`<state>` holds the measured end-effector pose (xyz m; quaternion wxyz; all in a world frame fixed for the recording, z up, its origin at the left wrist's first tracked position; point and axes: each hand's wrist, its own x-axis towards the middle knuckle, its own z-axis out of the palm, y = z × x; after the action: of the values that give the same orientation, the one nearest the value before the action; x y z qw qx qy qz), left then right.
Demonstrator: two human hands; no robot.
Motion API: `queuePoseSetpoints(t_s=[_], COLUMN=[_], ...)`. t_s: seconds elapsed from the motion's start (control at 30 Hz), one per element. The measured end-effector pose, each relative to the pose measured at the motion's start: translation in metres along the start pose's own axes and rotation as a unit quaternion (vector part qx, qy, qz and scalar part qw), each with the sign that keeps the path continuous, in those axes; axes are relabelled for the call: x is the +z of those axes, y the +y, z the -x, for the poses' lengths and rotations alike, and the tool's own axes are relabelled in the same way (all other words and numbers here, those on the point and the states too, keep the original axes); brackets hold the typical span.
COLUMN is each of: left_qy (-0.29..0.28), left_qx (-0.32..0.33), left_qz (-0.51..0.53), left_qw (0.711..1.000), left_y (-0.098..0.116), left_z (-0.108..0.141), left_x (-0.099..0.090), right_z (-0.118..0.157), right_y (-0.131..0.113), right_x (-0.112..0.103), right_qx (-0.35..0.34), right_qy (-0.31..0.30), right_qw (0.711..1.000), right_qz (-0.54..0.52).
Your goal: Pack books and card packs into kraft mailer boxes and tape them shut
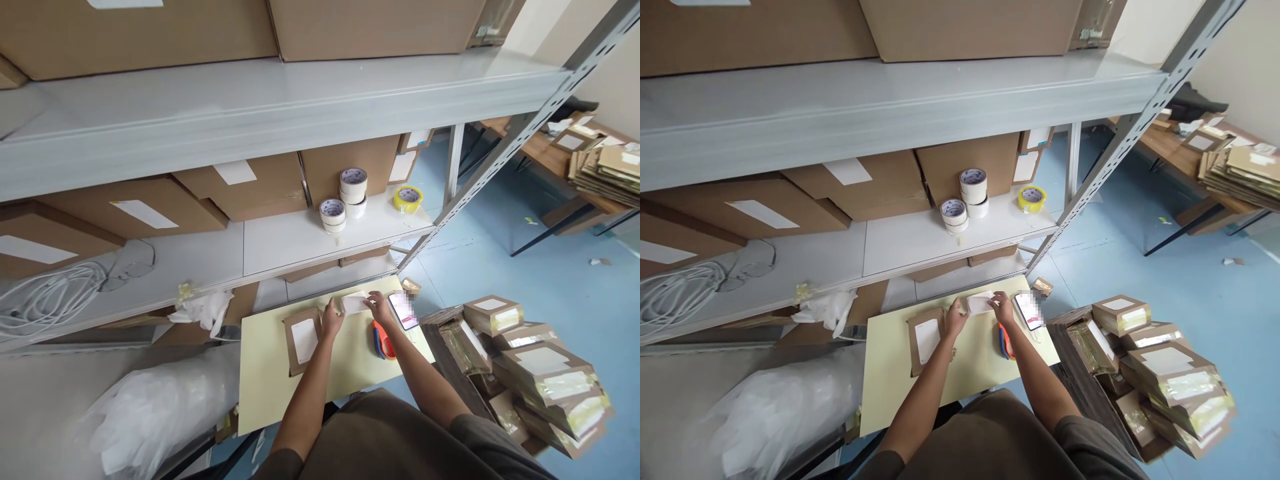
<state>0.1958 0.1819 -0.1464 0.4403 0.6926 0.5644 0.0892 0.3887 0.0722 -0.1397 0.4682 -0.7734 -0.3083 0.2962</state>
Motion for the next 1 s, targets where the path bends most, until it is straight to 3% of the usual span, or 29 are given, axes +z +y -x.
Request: queuePoseSetpoints(t_s=[0.07, 0.17, 0.3, 0.53, 0.67, 0.83, 1.0], left_qy=[-0.018, -0.109, -0.22, -0.289, -0.281, -0.177, -0.177], left_qx=[0.079, 0.168, 0.132, 0.113, 0.105, 0.095, 0.082], left_qz=[0.005, 0.051, 0.125, 0.112, 0.108, 0.158, 0.153], left_qw=[0.997, 0.978, 0.958, 0.944, 0.948, 0.967, 0.969], left_y=[0.012, 0.033, 0.053, 0.076, 0.082, 0.075, 0.086], left_z=[-0.002, -0.01, -0.024, -0.042, -0.04, -0.039, -0.037], left_x=[-0.005, -0.011, -0.02, -0.036, -0.039, -0.049, -0.038], right_z=[0.005, 0.013, 0.02, 0.026, 0.029, 0.035, 0.046], right_y=[-0.008, -0.016, -0.019, -0.015, -0.017, -0.02, -0.034], right_x=[-0.01, -0.026, -0.049, -0.069, -0.069, -0.087, -0.099], right_qx=[0.018, 0.027, 0.048, 0.103, 0.114, 0.119, 0.106], right_qy=[-0.04, -0.068, -0.027, 0.005, 0.02, 0.104, 0.058], right_qw=[0.999, 0.995, 0.985, 0.96, 0.956, 0.941, 0.942], right_qz=[-0.03, -0.073, -0.163, -0.262, -0.268, -0.3, -0.314])
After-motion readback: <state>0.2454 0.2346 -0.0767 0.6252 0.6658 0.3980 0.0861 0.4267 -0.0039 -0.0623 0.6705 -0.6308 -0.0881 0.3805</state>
